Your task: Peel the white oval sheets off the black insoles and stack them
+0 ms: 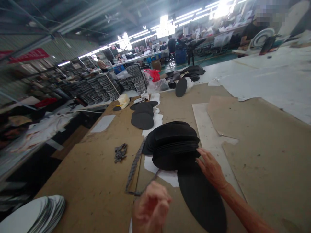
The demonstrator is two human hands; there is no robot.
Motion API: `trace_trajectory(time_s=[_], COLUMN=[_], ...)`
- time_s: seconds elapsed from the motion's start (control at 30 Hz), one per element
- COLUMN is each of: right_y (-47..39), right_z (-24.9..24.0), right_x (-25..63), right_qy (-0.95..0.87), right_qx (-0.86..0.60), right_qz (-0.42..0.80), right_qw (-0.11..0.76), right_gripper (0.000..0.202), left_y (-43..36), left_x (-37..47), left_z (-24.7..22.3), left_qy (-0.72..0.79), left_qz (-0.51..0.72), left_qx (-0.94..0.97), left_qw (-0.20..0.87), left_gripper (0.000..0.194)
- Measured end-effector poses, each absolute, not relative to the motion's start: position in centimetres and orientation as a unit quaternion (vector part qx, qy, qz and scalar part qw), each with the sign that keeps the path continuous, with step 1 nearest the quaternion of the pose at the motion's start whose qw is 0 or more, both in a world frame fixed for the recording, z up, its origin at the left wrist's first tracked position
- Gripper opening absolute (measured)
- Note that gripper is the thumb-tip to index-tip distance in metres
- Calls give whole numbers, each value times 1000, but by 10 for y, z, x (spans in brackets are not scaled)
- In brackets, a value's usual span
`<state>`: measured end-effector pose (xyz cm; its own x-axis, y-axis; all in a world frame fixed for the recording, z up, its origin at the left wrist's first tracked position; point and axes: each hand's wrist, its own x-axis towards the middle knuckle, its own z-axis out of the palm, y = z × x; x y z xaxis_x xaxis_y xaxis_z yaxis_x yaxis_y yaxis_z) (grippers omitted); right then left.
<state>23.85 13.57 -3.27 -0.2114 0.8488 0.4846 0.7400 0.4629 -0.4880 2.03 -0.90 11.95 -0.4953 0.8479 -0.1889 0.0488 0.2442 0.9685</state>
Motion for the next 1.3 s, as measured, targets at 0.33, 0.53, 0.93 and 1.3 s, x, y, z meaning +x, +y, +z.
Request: trace_trajectory(time_s=[0.33, 0.53, 0.93, 1.3], right_y=[129, 127, 131, 142], right_z=[-37, -37, -25, -4], right_x=[236, 237, 250, 245], right_qy=[-806, -798, -803, -873], right_qx=[-505, -495, -488, -407], right_qz=[-6, -51, 86, 28], right_qw=[309, 341, 330, 269], right_gripper=[40, 35, 13, 16], left_y=[76, 96, 99, 93], left_x=[16, 20, 28, 33], left_z=[18, 14, 10, 9], left_qy=[653, 648, 639, 618], left_qz=[439, 429, 467, 515], left_qx=[326, 310, 227, 216], left_qw=[524, 548, 568, 553], left_gripper=[47, 63, 56, 44])
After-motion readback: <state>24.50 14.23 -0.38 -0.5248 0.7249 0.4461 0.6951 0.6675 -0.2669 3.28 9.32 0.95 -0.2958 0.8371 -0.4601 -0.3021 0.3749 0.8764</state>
